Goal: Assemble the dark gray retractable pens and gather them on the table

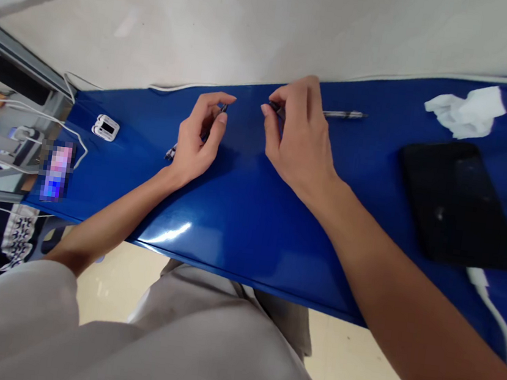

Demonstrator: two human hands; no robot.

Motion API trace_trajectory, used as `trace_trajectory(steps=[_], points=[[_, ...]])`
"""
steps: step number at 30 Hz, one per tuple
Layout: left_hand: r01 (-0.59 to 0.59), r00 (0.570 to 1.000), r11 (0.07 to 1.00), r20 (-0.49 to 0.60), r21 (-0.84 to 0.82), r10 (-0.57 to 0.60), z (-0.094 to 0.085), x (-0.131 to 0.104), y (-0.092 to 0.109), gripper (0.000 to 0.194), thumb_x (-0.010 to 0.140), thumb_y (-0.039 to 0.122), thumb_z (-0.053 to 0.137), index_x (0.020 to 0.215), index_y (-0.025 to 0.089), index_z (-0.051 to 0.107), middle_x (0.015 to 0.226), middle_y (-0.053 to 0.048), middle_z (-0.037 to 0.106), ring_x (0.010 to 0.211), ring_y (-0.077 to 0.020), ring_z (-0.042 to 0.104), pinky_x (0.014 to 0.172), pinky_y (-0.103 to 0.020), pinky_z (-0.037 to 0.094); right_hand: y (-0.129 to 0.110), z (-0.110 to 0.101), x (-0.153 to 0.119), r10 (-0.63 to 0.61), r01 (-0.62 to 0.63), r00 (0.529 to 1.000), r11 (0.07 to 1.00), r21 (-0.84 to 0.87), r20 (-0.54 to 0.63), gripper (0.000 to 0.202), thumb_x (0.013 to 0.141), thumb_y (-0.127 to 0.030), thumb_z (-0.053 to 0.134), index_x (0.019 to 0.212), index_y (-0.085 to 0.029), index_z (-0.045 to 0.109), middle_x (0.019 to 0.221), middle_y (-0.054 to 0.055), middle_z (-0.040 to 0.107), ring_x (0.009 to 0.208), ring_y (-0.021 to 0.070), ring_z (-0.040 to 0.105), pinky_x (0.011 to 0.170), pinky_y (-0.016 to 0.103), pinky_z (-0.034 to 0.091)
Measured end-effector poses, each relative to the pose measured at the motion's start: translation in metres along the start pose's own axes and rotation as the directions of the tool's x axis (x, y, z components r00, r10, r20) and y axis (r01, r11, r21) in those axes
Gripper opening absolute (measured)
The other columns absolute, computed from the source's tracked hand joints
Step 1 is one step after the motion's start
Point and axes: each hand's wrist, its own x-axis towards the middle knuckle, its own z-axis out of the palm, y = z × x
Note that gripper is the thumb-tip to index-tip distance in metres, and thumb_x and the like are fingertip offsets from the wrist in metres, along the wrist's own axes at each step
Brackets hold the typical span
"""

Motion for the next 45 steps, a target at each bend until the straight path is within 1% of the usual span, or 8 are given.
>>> trace_trajectory(steps=[5, 11, 17, 21, 24, 29, 38, 45], points=[[-0.037, 0.991, 0.999, 0.126, 0.027, 0.033, 0.002, 0.004, -0.004, 0.06, 0.114, 0.072, 0.042, 0.146, 0.027, 0.067, 0.104, -0.01, 0.073, 0.109, -0.0299, 0.075, 0.099, -0.046, 0.056, 0.0, 0.005, -0.003, -0.041, 0.042, 0.999, 0.996, 0.074, -0.024, 0.056, 0.114, -0.056, 0.042, 0.163, -0.032, 0.055, 0.146, 0.023, 0.064, 0.133, 0.0473, 0.061, 0.091, 0.065, 0.057], [-0.1, 0.969, 0.993, 0.232, 0.06, 0.083, 0.002, 0.006, -0.004, 0.044, 0.115, 0.054, 0.051, 0.142, 0.025, 0.071, 0.113, -0.012, 0.079, 0.117, -0.0299, 0.076, 0.108, -0.045, 0.055, -0.002, 0.012, -0.005, -0.076, 0.076, 0.997, 0.994, 0.08, 0.002, 0.046, 0.119, -0.049, 0.035, 0.144, -0.028, 0.068, 0.117, 0.015, 0.078, 0.104, 0.0361, 0.075, 0.084, 0.049, 0.056], [0.041, 0.987, 0.997, 0.159, -0.071, -0.029, 0.0, 0.005, -0.005, 0.049, 0.112, 0.063, 0.055, 0.144, 0.03, 0.07, 0.102, -0.009, 0.076, 0.106, -0.0301, 0.076, 0.099, -0.046, 0.059, -0.005, 0.014, -0.009, -0.228, 0.222, 0.968, 0.973, 0.064, 0.106, 0.043, 0.113, -0.058, 0.054, 0.131, -0.023, 0.071, 0.103, 0.012, 0.082, 0.087, 0.0323, 0.075, 0.067, 0.038, 0.043], [0.195, 0.981, 0.948, 0.061, -0.25, -0.186, 0.004, 0.005, -0.01, 0.054, 0.11, 0.072, 0.056, 0.148, 0.034, 0.065, 0.095, -0.006, 0.07, 0.089, -0.0248, 0.074, 0.086, -0.043, 0.061, -0.015, 0.012, -0.011, -0.366, 0.352, 0.909, 0.93, 0.104, 0.201, 0.051, 0.107, -0.066, 0.065, 0.134, -0.023, 0.07, 0.109, 0.012, 0.084, 0.088, 0.0324, 0.075, 0.065, 0.036, 0.038], [0.246, 0.968, 0.881, 0.063, -0.403, -0.241, 0.009, 0.006, -0.012, 0.048, 0.114, 0.066, 0.052, 0.15, 0.034, 0.058, 0.1, -0.006, 0.071, 0.077, -0.0203, 0.069, 0.074, -0.04, 0.06, -0.021, 0.013, -0.013, -0.438, 0.422, 0.867, 0.899, 0.119, 0.238, 0.054, 0.105, -0.068, 0.069, 0.135, -0.023, 0.07, 0.112, 0.012, 0.084, 0.09, 0.0321, 0.075, 0.067, 0.035, 0.037], [0.29, 0.957, 0.848, 0.111, -0.443, -0.269, 0.013, 0.006, -0.011, 0.046, 0.116, 0.061, 0.046, 0.152, 0.033, 0.052, 0.115, -0.009, 0.076, 0.082, -0.0199, 0.072, 0.074, -0.039, 0.059, -0.023, 0.017, -0.016, -0.456, 0.448, 0.857, 0.89, 0.089, 0.24, 0.043, 0.11, -0.06, 0.066, 0.13, -0.022, 0.071, 0.104, 0.011, 0.084, 0.084, 0.0287, 0.073, 0.065, 0.034, 0.032], [0.36, 0.928, 0.764, 0.117, -0.535, -0.355, 0.012, 0.01, -0.011, 0.043, 0.113, 0.063, 0.057, 0.143, 0.033, 0.06, 0.109, -0.005, 0.08, 0.082, -0.0167, 0.075, 0.074, -0.033, 0.061, -0.022, 0.014, -0.016, -0.518, 0.507, 0.829, 0.855, 0.107, 0.211, 0.047, 0.111, -0.056, 0.064, 0.144, -0.024, 0.071, 0.115, 0.012, 0.084, 0.088, 0.0287, 0.073, 0.063, 0.034, 0.035], [0.393, 0.911, 0.718, 0.139, -0.574, -0.387, 0.012, 0.01, -0.007, 0.039, 0.114, 0.055, 0.062, 0.144, 0.031, 0.059, 0.111, -0.005, 0.083, 0.086, -0.0167, 0.079, 0.073, -0.031, 0.062, -0.021, 0.017, -0.017, -0.509, 0.493, 0.838, 0.86, 0.13, 0.196, 0.035, 0.109, -0.048, 0.065, 0.131, -0.023, 0.078, 0.105, 0.01, 0.083, 0.084, 0.0273, 0.072, 0.062, 0.034, 0.036]])
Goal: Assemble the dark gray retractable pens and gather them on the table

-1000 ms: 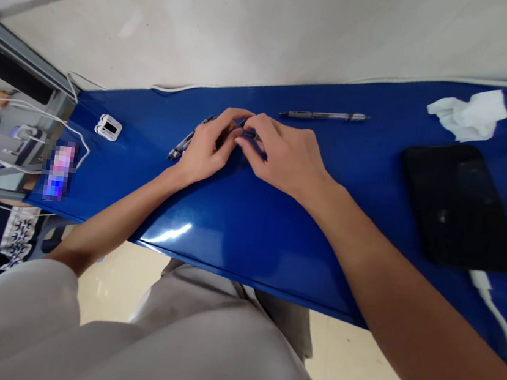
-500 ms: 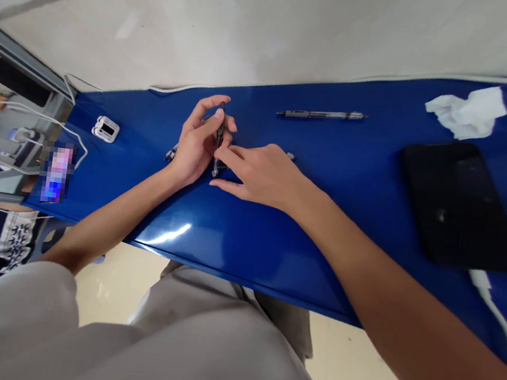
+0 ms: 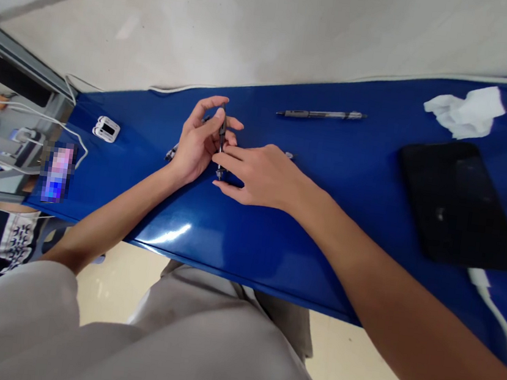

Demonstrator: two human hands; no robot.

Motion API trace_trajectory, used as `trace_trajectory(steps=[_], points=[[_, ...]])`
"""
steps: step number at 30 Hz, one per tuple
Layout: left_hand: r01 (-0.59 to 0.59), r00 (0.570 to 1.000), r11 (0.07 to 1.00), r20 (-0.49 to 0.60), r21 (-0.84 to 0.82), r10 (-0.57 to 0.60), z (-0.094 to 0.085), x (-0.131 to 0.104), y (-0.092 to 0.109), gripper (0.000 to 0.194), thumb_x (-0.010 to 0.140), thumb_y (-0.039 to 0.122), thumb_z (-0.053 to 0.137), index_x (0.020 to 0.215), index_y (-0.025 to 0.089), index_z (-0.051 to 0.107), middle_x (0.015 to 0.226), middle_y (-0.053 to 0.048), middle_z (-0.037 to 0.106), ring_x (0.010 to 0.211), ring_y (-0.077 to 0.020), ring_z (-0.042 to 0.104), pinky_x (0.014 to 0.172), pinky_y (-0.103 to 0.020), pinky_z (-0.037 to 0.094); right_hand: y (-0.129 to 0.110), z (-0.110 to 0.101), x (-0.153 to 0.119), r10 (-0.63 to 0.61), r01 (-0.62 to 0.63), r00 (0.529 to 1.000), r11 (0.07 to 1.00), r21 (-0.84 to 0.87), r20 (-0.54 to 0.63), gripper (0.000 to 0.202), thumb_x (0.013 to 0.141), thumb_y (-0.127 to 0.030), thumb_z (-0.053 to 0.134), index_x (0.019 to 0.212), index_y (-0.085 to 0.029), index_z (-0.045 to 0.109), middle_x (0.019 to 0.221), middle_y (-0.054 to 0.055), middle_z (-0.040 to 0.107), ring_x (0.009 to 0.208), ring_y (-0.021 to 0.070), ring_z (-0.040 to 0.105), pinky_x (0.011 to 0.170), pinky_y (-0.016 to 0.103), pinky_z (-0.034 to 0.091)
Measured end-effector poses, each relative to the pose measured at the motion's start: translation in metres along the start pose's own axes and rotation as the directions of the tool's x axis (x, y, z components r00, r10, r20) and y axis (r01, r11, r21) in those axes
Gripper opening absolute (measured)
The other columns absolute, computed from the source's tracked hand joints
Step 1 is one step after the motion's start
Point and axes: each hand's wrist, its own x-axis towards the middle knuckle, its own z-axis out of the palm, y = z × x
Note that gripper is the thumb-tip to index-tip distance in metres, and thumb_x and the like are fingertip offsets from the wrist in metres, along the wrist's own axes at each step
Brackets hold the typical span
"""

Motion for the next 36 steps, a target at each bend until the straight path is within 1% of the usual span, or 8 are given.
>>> trace_trajectory(steps=[7, 14, 18, 21, 24, 27, 31, 36], points=[[-0.099, 0.989, 0.991, 0.102, -0.094, 0.109, -0.001, -0.001, -0.002, 0.03, 0.114, 0.047, 0.062, 0.139, 0.031, 0.056, 0.108, -0.003, 0.082, 0.078, -0.016, 0.076, 0.068, -0.032, 0.058, -0.002, 0.002, 0.001, 0.006, -0.006, 1.0, 1.0, -0.013, -0.002, 0.031, 0.109, -0.044, 0.063, 0.127, -0.024, 0.079, 0.107, 0.011, 0.084, 0.084, 0.0283, 0.072, 0.061, 0.035, 0.037], [-0.079, 0.988, 0.989, 0.121, -0.123, 0.094, 0.0, 0.0, -0.002, 0.028, 0.114, 0.043, 0.061, 0.138, 0.03, 0.054, 0.107, -0.003, 0.081, 0.074, -0.016, 0.072, 0.066, -0.032, 0.056, -0.002, 0.002, 0.002, -0.002, 0.002, 1.0, 1.0, -0.005, -0.002, 0.029, 0.11, -0.043, 0.063, 0.123, -0.022, 0.079, 0.105, 0.011, 0.083, 0.083, 0.027, 0.071, 0.061, 0.034, 0.037], [-0.101, 0.985, 0.984, 0.124, -0.145, 0.119, 0.0, 0.0, -0.005, 0.037, 0.108, 0.052, 0.071, 0.136, 0.031, 0.058, 0.106, -0.004, 0.082, 0.071, -0.0192, 0.072, 0.063, -0.034, 0.056, -0.001, 0.002, 0.002, -0.014, 0.013, 1.0, 1.0, -0.018, -0.006, 0.031, 0.111, -0.046, 0.063, 0.122, -0.02, 0.077, 0.104, 0.011, 0.082, 0.082, 0.0256, 0.071, 0.062, 0.033, 0.036], [-0.14, 0.981, 0.98, 0.112, -0.141, 0.157, -0.001, 0.0, -0.005, 0.042, 0.104, 0.058, 0.076, 0.133, 0.032, 0.06, 0.104, -0.004, 0.082, 0.072, -0.0194, 0.074, 0.063, -0.034, 0.056, 0.0, 0.0, 0.001, -0.019, 0.019, 1.0, 1.0, -0.013, -0.013, 0.038, 0.111, -0.051, 0.064, 0.13, -0.019, 0.075, 0.104, 0.011, 0.082, 0.082, 0.0249, 0.071, 0.062, 0.033, 0.036], [-0.212, 0.976, 0.977, 0.046, -0.023, 0.213, -0.006, 0.004, -0.007, 0.044, 0.104, 0.061, 0.076, 0.135, 0.033, 0.062, 0.101, -0.003, 0.081, 0.071, -0.0171, 0.072, 0.065, -0.033, 0.057, 0.002, -0.003, 0.0, 0.011, -0.01, 1.0, 1.0, 0.018, -0.014, 0.04, 0.112, -0.053, 0.063, 0.134, -0.021, 0.072, 0.104, 0.009, 0.082, 0.082, 0.0237, 0.071, 0.063, 0.032, 0.035], [-0.287, 0.957, 0.948, 0.002, 0.139, 0.289, -0.014, 0.014, -0.014, 0.047, 0.106, 0.066, 0.071, 0.141, 0.036, 0.064, 0.097, -0.002, 0.081, 0.066, -0.0157, 0.067, 0.064, -0.033, 0.056, 0.002, -0.005, 0.0, 0.044, -0.043, 0.999, 0.998, 0.041, -0.02, 0.033, 0.115, -0.046, 0.058, 0.131, -0.022, 0.073, 0.107, 0.009, 0.083, 0.084, 0.0232, 0.071, 0.064, 0.031, 0.036], [-0.38, 0.924, 0.881, 0.079, 0.28, 0.374, -0.02, 0.021, -0.023, 0.048, 0.11, 0.07, 0.062, 0.143, 0.035, 0.065, 0.096, -0.004, 0.079, 0.068, -0.0167, 0.068, 0.063, -0.035, 0.057, 0.001, -0.005, 0.002, 0.105, -0.104, 0.994, 0.994, 0.039, -0.022, 0.029, 0.117, -0.039, 0.053, 0.125, -0.021, 0.073, 0.113, 0.01, 0.084, 0.09, 0.0258, 0.075, 0.066, 0.032, 0.037], [-0.462, 0.887, 0.769, 0.207, 0.442, 0.414, -0.017, 0.012, -0.021, 0.047, 0.114, 0.065, 0.053, 0.143, 0.03, 0.066, 0.094, -0.006, 0.076, 0.082, -0.0212, 0.077, 0.075, -0.039, 0.062, 0.003, -0.003, 0.003, 0.308, -0.307, 0.951, 0.951, 0.022, -0.029, 0.039, 0.113, -0.046, 0.055, 0.139, -0.019, 0.064, 0.114, 0.014, 0.083, 0.086, 0.0314, 0.076, 0.068, 0.035, 0.043]])
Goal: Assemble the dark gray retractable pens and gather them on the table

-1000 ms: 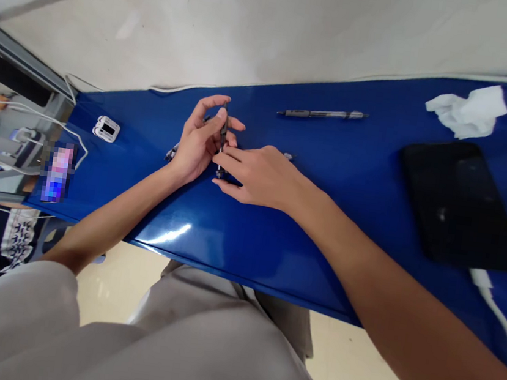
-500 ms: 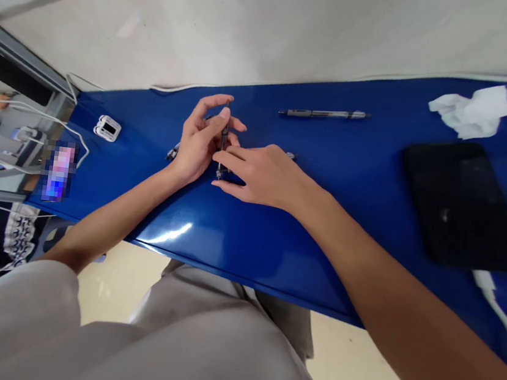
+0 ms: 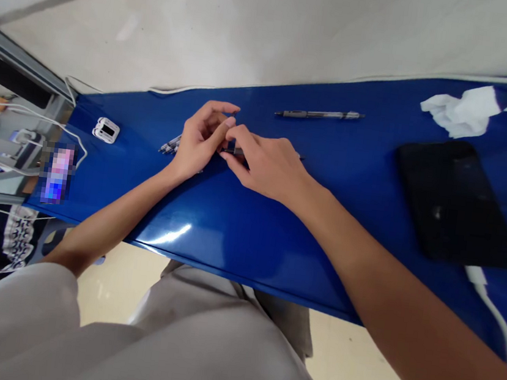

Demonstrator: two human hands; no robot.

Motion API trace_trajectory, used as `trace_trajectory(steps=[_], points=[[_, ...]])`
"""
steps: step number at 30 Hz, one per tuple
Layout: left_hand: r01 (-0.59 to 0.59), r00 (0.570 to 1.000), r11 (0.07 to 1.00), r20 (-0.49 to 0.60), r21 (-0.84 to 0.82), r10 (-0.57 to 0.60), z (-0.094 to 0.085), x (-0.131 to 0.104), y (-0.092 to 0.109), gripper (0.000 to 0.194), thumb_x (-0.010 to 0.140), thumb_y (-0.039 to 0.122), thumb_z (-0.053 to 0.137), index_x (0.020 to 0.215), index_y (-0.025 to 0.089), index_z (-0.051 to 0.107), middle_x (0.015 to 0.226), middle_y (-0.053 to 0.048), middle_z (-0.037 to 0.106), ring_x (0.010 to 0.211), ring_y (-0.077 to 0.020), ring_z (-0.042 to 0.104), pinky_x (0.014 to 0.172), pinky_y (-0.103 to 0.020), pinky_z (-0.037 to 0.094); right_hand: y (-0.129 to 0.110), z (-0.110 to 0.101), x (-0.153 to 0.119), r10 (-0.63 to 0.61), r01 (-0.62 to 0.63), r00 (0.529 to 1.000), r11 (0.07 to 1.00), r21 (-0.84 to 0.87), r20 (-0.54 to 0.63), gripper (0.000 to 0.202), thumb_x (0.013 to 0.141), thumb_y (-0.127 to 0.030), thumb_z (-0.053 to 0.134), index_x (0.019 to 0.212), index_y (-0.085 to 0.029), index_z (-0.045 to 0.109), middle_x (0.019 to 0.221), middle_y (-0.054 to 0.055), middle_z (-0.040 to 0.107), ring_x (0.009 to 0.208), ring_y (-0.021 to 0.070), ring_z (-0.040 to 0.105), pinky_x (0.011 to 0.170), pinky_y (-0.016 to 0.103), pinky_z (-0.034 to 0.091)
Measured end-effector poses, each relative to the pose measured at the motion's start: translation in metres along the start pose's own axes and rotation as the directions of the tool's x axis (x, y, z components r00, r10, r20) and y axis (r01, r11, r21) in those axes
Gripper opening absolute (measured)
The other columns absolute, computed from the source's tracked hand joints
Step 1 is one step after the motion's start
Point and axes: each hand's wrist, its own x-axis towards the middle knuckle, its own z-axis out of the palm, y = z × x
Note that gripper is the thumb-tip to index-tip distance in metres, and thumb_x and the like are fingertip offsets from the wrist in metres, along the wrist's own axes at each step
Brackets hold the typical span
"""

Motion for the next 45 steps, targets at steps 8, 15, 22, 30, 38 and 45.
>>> trace_trajectory(steps=[8, 15, 22, 30, 38, 45], points=[[-0.045, 0.993, 0.999, 0.11, 0.025, 0.042, 0.001, -0.003, 0.009, 0.051, 0.119, 0.063, 0.04, 0.148, 0.027, 0.062, 0.113, -0.009, 0.081, 0.097, -0.0205, 0.081, 0.081, -0.035, 0.065, 0.005, 0.004, 0.005, 0.166, -0.163, 0.985, 0.984, 0.071, -0.047, 0.054, 0.107, -0.045, 0.06, 0.154, -0.02, 0.051, 0.109, 0.012, 0.082, 0.091, 0.0348, 0.077, 0.075, 0.043, 0.055], [-0.073, 0.994, 0.997, 0.085, -0.005, 0.073, 0.002, -0.005, 0.009, 0.041, 0.119, 0.055, 0.049, 0.146, 0.028, 0.063, 0.112, -0.007, 0.083, 0.094, -0.0204, 0.082, 0.079, -0.035, 0.065, 0.002, -0.001, 0.006, 0.224, -0.221, 0.974, 0.971, 0.086, -0.03, 0.054, 0.107, -0.045, 0.06, 0.155, -0.022, 0.051, 0.107, 0.011, 0.081, 0.095, 0.0353, 0.078, 0.079, 0.045, 0.058], [-0.108, 0.991, 0.994, 0.083, 0.01, 0.106, 0.002, -0.004, 0.008, 0.046, 0.118, 0.059, 0.047, 0.15, 0.03, 0.061, 0.112, -0.007, 0.083, 0.097, -0.0222, 0.082, 0.084, -0.038, 0.065, 0.001, 0.0, 0.007, 0.24, -0.237, 0.97, 0.968, 0.077, -0.027, 0.055, 0.108, -0.049, 0.058, 0.154, -0.022, 0.052, 0.106, 0.011, 0.081, 0.096, 0.0363, 0.078, 0.08, 0.047, 0.059], [-0.154, 0.987, 0.967, 0.079, 0.203, 0.14, -0.006, -0.001, 0.013, 0.044, 0.118, 0.056, 0.048, 0.142, 0.026, 0.069, 0.125, -0.012, 0.08, 0.113, -0.0252, 0.077, 0.098, -0.042, 0.061, 0.007, 0.002, 0.005, 0.214, -0.205, 0.973, 0.973, 0.108, -0.081, 0.047, 0.111, -0.046, 0.055, 0.152, -0.024, 0.053, 0.122, 0.016, 0.078, 0.107, 0.0377, 0.077, 0.086, 0.05, 0.061], [-0.2, 0.977, 0.856, 0.166, 0.477, 0.136, -0.007, -0.001, 0.011, 0.03, 0.115, 0.041, 0.052, 0.124, 0.024, 0.075, 0.122, -0.012, 0.076, 0.12, -0.0301, 0.068, 0.11, -0.049, 0.052, 0.005, -0.004, 0.005, 0.175, -0.166, 0.98, 0.982, 0.094, -0.09, 0.048, 0.117, -0.051, 0.04, 0.154, -0.025, 0.056, 0.131, 0.019, 0.074, 0.117, 0.0412, 0.073, 0.09, 0.054, 0.06], [-0.187, 0.98, 0.835, 0.151, 0.518, 0.126, -0.01, -0.002, 0.013, 0.03, 0.115, 0.041, 0.051, 0.124, 0.025, 0.075, 0.122, -0.012, 0.075, 0.121, -0.0321, 0.066, 0.109, -0.05, 0.05, 0.0, -0.006, 0.006, 0.204, -0.202, 0.974, 0.979, 0.024, -0.102, 0.052, 0.12, -0.053, 0.029, 0.145, -0.023, 0.063, 0.129, 0.018, 0.078, 0.112, 0.0389, 0.075, 0.083, 0.045, 0.056]])
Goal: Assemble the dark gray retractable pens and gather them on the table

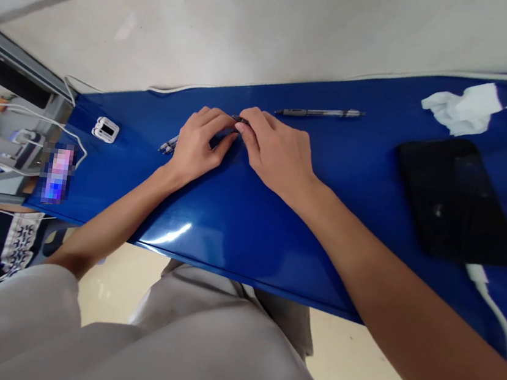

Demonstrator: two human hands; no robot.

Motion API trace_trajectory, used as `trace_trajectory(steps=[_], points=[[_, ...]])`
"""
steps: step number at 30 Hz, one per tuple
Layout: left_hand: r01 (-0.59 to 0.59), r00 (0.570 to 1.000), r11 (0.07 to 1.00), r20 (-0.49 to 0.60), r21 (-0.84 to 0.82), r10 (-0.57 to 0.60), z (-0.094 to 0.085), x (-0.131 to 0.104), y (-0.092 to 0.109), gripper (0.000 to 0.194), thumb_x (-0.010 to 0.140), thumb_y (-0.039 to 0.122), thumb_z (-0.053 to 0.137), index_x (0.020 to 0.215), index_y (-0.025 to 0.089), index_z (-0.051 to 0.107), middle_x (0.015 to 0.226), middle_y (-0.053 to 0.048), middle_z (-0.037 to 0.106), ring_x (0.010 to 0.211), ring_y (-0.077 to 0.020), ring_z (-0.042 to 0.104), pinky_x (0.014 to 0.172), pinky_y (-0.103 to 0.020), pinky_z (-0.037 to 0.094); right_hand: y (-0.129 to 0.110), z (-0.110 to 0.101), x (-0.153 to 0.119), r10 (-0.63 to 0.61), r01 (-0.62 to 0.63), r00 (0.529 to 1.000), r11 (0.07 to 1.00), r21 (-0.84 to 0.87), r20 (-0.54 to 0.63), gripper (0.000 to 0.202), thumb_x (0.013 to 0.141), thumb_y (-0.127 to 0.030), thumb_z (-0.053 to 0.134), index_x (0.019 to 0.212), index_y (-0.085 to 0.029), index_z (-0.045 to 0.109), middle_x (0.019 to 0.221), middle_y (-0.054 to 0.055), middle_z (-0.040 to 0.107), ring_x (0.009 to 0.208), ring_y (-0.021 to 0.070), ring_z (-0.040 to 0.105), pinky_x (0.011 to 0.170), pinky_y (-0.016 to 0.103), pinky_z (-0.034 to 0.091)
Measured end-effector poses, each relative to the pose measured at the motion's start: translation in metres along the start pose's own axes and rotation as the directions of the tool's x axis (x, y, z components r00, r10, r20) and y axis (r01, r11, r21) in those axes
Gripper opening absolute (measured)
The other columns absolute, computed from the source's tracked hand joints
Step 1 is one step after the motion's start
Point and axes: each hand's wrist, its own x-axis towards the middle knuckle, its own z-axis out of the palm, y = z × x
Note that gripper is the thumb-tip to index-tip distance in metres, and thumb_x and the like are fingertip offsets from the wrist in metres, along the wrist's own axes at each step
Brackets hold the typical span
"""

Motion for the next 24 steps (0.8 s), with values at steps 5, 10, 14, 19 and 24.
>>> trace_trajectory(steps=[5, 10, 14, 19, 24], points=[[-0.022, 0.999, 0.999, -0.045, -0.045, 0.02, -0.004, -0.003, 0.009, 0.037, 0.117, 0.05, 0.048, 0.126, 0.027, 0.075, 0.121, -0.013, 0.076, 0.125, -0.034, 0.068, 0.11, -0.054, 0.05, 0.005, 0.004, 0.0, 0.037, -0.036, 0.999, 0.998, 0.044, -0.019, 0.048, 0.118, -0.053, 0.035, 0.151, -0.023, 0.054, 0.124, 0.019, 0.077, 0.106, 0.0398, 0.077, 0.082, 0.049, 0.057], [-0.018, 0.989, 0.972, -0.145, -0.233, -0.016, -0.004, -0.005, 0.027, 0.049, 0.118, 0.062, 0.041, 0.145, 0.029, 0.067, 0.126, -0.014, 0.076, 0.122, -0.0312, 0.072, 0.107, -0.053, 0.056, 0.008, 0.003, 0.0, -0.011, 0.012, 1.0, 0.998, 0.066, -0.012, 0.044, 0.118, -0.047, 0.035, 0.151, -0.023, 0.051, 0.126, 0.019, 0.074, 0.108, 0.0396, 0.076, 0.087, 0.053, 0.058], [0.005, 0.984, 0.945, -0.167, -0.326, -0.063, -0.003, -0.007, 0.032, 0.053, 0.117, 0.066, 0.038, 0.147, 0.032, 0.065, 0.127, -0.013, 0.074, 0.122, -0.0301, 0.074, 0.103, -0.051, 0.06, 0.004, -0.001, -0.001, -0.036, 0.033, 0.998, 0.998, 0.052, 0.049, 0.044, 0.118, -0.047, 0.035, 0.152, -0.024, 0.051, 0.124, 0.02, 0.075, 0.108, 0.0396, 0.076, 0.086, 0.051, 0.057], [0.041, 0.982, 0.933, -0.16, -0.359, -0.105, -0.002, -0.009, 0.027, 0.054, 0.116, 0.07, 0.036, 0.135, 0.031, 0.069, 0.121, -0.01, 0.073, 0.116, -0.027, 0.076, 0.098, -0.048, 0.064, 0.001, -0.001, -0.002, -0.043, 0.042, 0.998, 0.999, 0.023, 0.056, 0.042, 0.118, -0.046, 0.037, 0.144, -0.022, 0.059, 0.118, 0.017, 0.078, 0.103, 0.0378, 0.075, 0.08, 0.046, 0.054], [0.122, 0.959, 0.904, -0.187, -0.41, -0.214, 0.0, -0.005, 0.02, 0.061, 0.115, 0.074, 0.029, 0.133, 0.03, 0.067, 0.11, -0.008, 0.071, 0.107, -0.0234, 0.078, 0.094, -0.044, 0.065, 0.003, 0.004, -0.002, -0.037, 0.037, 0.999, 0.999, -0.027, 0.009, 0.046, 0.117, -0.056, 0.042, 0.133, -0.021, 0.066, 0.1, 0.013, 0.08, 0.093, 0.0351, 0.076, 0.073, 0.04, 0.048]])
